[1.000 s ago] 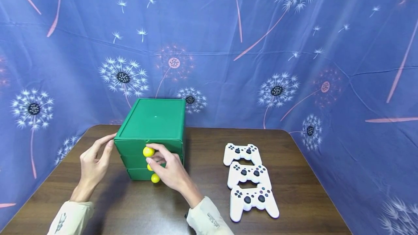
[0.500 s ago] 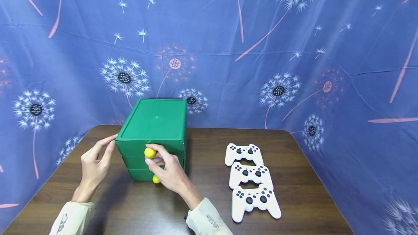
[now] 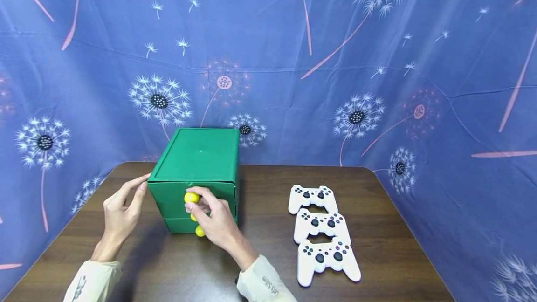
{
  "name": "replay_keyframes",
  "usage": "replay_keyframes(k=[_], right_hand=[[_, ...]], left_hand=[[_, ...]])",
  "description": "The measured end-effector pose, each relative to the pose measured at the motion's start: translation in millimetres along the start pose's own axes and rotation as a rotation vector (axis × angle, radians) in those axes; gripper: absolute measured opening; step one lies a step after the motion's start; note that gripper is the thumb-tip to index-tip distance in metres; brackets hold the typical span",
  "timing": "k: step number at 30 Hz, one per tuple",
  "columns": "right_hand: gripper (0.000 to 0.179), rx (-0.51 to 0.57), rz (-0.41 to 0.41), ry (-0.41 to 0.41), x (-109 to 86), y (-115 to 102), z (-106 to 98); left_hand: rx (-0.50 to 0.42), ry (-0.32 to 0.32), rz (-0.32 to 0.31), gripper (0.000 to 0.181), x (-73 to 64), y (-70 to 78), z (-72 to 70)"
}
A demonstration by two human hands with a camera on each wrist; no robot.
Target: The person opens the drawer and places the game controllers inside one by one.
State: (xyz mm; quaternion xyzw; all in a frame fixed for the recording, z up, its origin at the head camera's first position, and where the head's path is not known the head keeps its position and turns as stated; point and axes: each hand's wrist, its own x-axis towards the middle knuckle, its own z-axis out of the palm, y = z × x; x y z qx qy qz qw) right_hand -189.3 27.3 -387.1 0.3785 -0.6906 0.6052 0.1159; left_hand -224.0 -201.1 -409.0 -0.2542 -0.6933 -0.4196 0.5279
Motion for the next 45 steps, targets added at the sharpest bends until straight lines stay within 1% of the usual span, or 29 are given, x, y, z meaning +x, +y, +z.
replay_keyframes(k=[7,14,22,26,29,35,45], right_hand=[[0.026,-0.005,-0.030,0.004,-1.9,-1.3,0.9],[0.027,-0.065,-0.090,0.012,-5.6,-2.6,2.1],[0.028,-0.070,-0.093,0.004,-10.6,-6.7,4.1],[0.028,-0.068,-0.095,0.006,-13.6,-9.1,5.7],[0.027,-0.070,-0.099,0.011,-15.9,-10.8,6.8],[0.028,-0.062,-0.109,0.022,-19.1,-15.0,9.3],[0.029,-0.067,-0.110,0.023,-25.7,-23.3,12.2]], left_hand=[[-0.005,0.011,0.014,0.018,3.1,5.2,0.7],[-0.011,0.005,0.008,0.019,5.6,11.3,0.0],[-0.014,0.005,-0.002,0.021,5.1,10.4,-0.3],[-0.019,0.009,-0.005,0.021,6.6,13.8,-0.2],[-0.017,0.010,-0.009,0.021,5.5,12.8,-0.1],[-0.009,0.005,-0.016,0.020,1.3,5.0,-0.7],[-0.002,-0.006,-0.021,0.020,0.5,3.3,-1.9]])
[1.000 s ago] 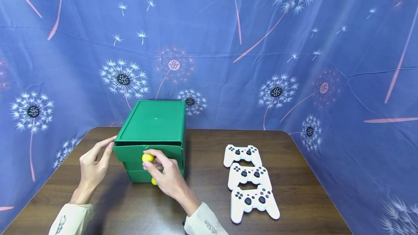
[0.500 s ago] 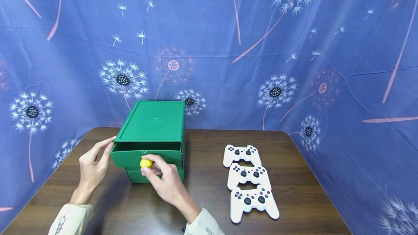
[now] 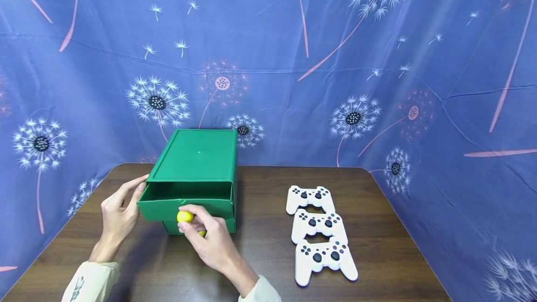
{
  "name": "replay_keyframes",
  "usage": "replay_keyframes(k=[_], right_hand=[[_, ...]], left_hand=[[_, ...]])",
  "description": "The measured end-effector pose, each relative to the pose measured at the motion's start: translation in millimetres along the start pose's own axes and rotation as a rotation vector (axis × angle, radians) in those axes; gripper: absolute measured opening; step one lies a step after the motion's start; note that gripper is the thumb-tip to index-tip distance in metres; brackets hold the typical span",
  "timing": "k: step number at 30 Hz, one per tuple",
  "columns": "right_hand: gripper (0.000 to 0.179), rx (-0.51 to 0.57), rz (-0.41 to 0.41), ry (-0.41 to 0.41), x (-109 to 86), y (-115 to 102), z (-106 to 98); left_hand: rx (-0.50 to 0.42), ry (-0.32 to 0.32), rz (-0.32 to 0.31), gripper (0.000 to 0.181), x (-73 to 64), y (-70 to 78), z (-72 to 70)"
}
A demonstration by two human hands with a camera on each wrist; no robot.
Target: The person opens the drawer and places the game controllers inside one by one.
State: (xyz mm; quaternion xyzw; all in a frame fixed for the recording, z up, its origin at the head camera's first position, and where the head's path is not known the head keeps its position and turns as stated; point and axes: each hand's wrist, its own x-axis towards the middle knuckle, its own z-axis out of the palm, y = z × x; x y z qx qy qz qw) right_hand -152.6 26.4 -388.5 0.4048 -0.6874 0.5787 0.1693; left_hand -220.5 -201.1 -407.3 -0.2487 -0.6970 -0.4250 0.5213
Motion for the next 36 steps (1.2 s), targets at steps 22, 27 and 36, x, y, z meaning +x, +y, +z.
replay_keyframes(k=[22,27,36], right_hand=[[0.031,-0.006,-0.030,0.006,-25.4,15.7,12.7],[0.030,-0.021,-0.049,-0.003,-29.3,12.8,12.7],[0.031,-0.030,-0.073,-0.017,-33.3,10.5,12.4]], left_hand=[[-0.028,0.001,0.015,0.019,-0.3,-4.2,1.4],[-0.030,0.001,0.032,0.019,2.2,0.8,1.2],[-0.029,-0.005,0.026,0.020,-3.1,-9.2,-0.2]])
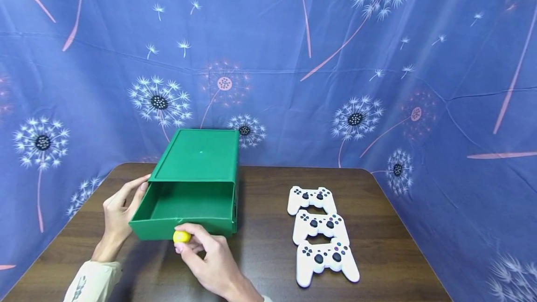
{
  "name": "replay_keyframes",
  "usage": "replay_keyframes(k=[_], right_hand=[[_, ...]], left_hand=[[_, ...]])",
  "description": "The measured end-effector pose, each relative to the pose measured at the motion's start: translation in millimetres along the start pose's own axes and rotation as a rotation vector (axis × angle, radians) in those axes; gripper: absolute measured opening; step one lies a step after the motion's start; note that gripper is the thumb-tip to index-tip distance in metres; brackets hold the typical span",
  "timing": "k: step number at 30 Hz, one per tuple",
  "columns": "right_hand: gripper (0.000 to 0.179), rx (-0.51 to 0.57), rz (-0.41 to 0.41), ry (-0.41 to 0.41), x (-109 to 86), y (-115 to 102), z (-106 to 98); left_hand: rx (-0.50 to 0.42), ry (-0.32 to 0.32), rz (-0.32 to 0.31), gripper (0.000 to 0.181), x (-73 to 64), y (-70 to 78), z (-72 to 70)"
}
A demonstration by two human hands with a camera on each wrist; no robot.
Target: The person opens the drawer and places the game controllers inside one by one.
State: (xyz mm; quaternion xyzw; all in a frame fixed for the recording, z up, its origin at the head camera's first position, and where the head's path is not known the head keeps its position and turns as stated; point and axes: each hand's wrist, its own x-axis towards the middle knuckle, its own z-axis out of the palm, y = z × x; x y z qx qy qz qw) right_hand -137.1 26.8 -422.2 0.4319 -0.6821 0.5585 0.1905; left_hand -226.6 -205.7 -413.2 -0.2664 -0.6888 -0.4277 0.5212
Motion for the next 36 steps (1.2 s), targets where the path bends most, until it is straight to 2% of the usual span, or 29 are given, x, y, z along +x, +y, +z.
replay_keyframes(k=[7,19,26,36], right_hand=[[0.033,-0.003,-0.034,-0.004,-4.1,-0.2,0.9],[0.034,0.003,-0.025,-0.018,-8.3,-4.6,1.9],[0.035,0.017,-0.032,-0.014,-9.2,-5.1,3.8],[0.034,0.026,-0.002,-0.014,1.3,-37.2,-2.7]], left_hand=[[0.011,-0.008,-0.003,0.020,-3.8,-5.3,-0.5],[0.014,0.014,0.021,0.017,-1.9,-3.9,1.2],[0.018,0.011,0.010,0.018,-2.3,-5.7,0.4],[0.012,0.007,0.006,0.018,-0.7,-2.2,0.3]])
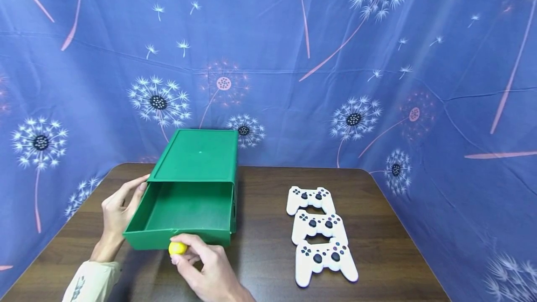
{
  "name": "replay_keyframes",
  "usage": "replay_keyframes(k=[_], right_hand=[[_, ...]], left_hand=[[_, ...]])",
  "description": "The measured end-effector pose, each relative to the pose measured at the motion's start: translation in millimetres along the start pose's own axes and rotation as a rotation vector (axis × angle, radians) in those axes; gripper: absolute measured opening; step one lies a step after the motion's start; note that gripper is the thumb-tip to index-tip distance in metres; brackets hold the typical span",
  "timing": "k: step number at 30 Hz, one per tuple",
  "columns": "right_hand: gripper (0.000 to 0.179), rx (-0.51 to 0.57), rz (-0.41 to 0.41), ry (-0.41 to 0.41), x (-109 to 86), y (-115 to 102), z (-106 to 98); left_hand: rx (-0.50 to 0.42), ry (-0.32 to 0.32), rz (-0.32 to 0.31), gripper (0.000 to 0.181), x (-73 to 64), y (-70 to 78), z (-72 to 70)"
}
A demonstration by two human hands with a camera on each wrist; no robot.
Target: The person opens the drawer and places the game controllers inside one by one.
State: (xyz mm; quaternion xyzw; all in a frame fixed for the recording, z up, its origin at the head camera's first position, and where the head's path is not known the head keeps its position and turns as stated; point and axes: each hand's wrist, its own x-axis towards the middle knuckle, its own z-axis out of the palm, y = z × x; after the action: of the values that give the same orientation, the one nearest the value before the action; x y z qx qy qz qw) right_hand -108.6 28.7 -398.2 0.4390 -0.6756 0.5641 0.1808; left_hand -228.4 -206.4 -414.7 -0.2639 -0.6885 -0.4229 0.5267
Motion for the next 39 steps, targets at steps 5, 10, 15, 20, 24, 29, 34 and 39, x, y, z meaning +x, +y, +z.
replay_keyframes(k=[5,10,15,20,24,29,34,39], right_hand=[[0.035,0.003,-0.020,0.003,1.5,-5.0,0.2],[0.037,0.005,-0.054,0.005,0.4,-3.5,1.5],[0.038,0.014,-0.069,0.002,-0.2,-3.2,1.5],[0.038,0.007,-0.077,0.002,-1.0,-3.6,1.8],[0.038,0.008,-0.087,0.004,-1.1,-3.3,2.1],[0.038,0.012,-0.090,-0.003,-1.2,-3.4,2.3],[0.039,-0.002,-0.097,-0.002,-1.9,-3.6,2.5],[0.043,-0.031,-0.123,-0.005,-2.6,-2.9,1.6]], left_hand=[[0.000,-0.001,0.000,0.018,0.5,0.9,-1.1],[0.008,-0.006,-0.001,0.019,-0.5,-0.7,-1.1],[0.013,-0.006,-0.006,0.019,-1.8,-2.2,-1.1],[0.013,-0.006,-0.003,0.019,-2.3,-2.5,-1.0],[0.012,-0.006,-0.002,0.019,-2.1,-2.3,-0.9],[0.020,0.002,0.002,0.019,-1.7,-1.5,-0.9],[0.017,0.001,0.000,0.018,-0.2,1.6,-0.9],[0.016,0.001,-0.001,0.018,1.2,3.8,-0.6]])
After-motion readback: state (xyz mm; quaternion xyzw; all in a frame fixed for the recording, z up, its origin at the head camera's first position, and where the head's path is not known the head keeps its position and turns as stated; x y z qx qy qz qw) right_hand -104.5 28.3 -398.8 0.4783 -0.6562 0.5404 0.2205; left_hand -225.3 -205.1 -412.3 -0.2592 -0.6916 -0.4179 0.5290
